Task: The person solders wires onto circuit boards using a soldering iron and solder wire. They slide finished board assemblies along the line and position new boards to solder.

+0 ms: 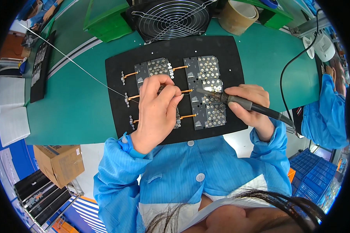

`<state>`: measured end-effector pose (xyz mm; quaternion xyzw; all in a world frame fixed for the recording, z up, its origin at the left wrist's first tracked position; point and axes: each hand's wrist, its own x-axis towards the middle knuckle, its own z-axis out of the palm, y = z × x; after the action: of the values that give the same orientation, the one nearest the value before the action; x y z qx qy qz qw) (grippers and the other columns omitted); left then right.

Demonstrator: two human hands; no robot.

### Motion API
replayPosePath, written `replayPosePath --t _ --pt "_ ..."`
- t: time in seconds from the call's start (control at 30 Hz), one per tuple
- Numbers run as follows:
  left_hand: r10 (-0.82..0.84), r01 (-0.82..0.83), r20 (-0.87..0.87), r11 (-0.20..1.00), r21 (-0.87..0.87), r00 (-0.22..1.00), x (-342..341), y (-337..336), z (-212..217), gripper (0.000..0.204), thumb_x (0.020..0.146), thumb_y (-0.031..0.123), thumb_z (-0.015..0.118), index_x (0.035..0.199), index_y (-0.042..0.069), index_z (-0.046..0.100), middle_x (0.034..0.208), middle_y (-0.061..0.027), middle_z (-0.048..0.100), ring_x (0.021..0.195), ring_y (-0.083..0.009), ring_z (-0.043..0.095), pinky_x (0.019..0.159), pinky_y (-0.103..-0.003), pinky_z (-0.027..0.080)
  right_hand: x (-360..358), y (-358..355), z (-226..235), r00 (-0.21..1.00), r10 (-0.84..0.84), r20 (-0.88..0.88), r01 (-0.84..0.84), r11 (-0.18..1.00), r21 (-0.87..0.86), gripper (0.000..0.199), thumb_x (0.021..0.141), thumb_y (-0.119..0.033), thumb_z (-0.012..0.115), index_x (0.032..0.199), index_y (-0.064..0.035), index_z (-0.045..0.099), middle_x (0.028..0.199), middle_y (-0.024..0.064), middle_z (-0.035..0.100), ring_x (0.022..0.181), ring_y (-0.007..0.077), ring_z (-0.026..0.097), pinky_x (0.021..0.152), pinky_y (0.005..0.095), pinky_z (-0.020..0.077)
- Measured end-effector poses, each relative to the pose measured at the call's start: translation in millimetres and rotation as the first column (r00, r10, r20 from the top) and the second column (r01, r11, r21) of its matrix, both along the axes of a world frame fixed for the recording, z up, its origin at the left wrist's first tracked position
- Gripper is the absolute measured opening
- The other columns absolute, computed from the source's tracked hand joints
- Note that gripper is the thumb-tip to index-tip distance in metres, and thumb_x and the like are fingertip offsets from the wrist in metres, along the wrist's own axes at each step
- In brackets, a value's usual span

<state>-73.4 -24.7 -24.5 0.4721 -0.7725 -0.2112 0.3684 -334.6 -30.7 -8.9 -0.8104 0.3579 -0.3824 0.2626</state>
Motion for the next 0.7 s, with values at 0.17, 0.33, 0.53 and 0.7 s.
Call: replayPosePath --t 0.17,0.33,0.53,0.7 --pt "0.005 -0.005 0.020 1.000 -0.016 1.000 -1.9 -1.2 -0.8 0.016 0.075 -0.010 0.068 0.084 0.001 0.060 0.101 -0.0097 0.051 0.087 -0.0235 0.054 0.069 -0.031 0.046 0.1 0.1 -3.9 1.000 0.022 0.002 -0.022 1.000 0.008 0.026 0.079 -0.015 0.074 0.096 0.0036 0.067 0.070 0.0129 0.066 0.056 0.0236 0.063 0.050 0.0301 0.0478" --pt "0.017 -0.017 -0.015 1.000 -0.006 1.000 -5.0 -1.1 -2.8 0.016 0.072 -0.005 0.069 0.083 0.003 0.061 0.099 -0.0088 0.053 0.092 -0.0284 0.052 0.080 -0.038 0.041 0.3 0.4 -6.9 0.999 0.029 0.024 -0.029 1.000 0.006 0.027 0.079 -0.016 0.074 0.097 0.0036 0.067 0.071 0.0131 0.067 0.057 0.0237 0.064 0.051 0.0306 0.0485" --pt "0.004 0.002 0.061 0.995 -0.095 0.998 -12.0 -4.5 -0.8 0.017 0.072 -0.007 0.069 0.084 0.002 0.061 0.099 -0.0101 0.054 0.094 -0.0293 0.053 0.080 -0.038 0.043 -0.2 -0.5 -8.3 0.999 0.034 0.034 -0.033 0.999 -0.010 0.027 0.079 -0.016 0.074 0.096 0.0032 0.067 0.070 0.0127 0.066 0.056 0.0228 0.064 0.049 0.0298 0.0476" --pt "-0.013 0.022 0.079 0.993 -0.115 0.997 -13.3 -7.6 -4.6 0.016 0.073 -0.008 0.068 0.084 0.001 0.060 0.099 -0.0108 0.054 0.090 -0.0283 0.054 0.076 -0.036 0.045 0.7 -1.5 -10.0 0.999 0.036 0.039 -0.036 0.999 -0.014 0.026 0.078 -0.015 0.074 0.096 0.0033 0.067 0.070 0.0123 0.066 0.054 0.0221 0.063 0.048 0.0300 0.0468"
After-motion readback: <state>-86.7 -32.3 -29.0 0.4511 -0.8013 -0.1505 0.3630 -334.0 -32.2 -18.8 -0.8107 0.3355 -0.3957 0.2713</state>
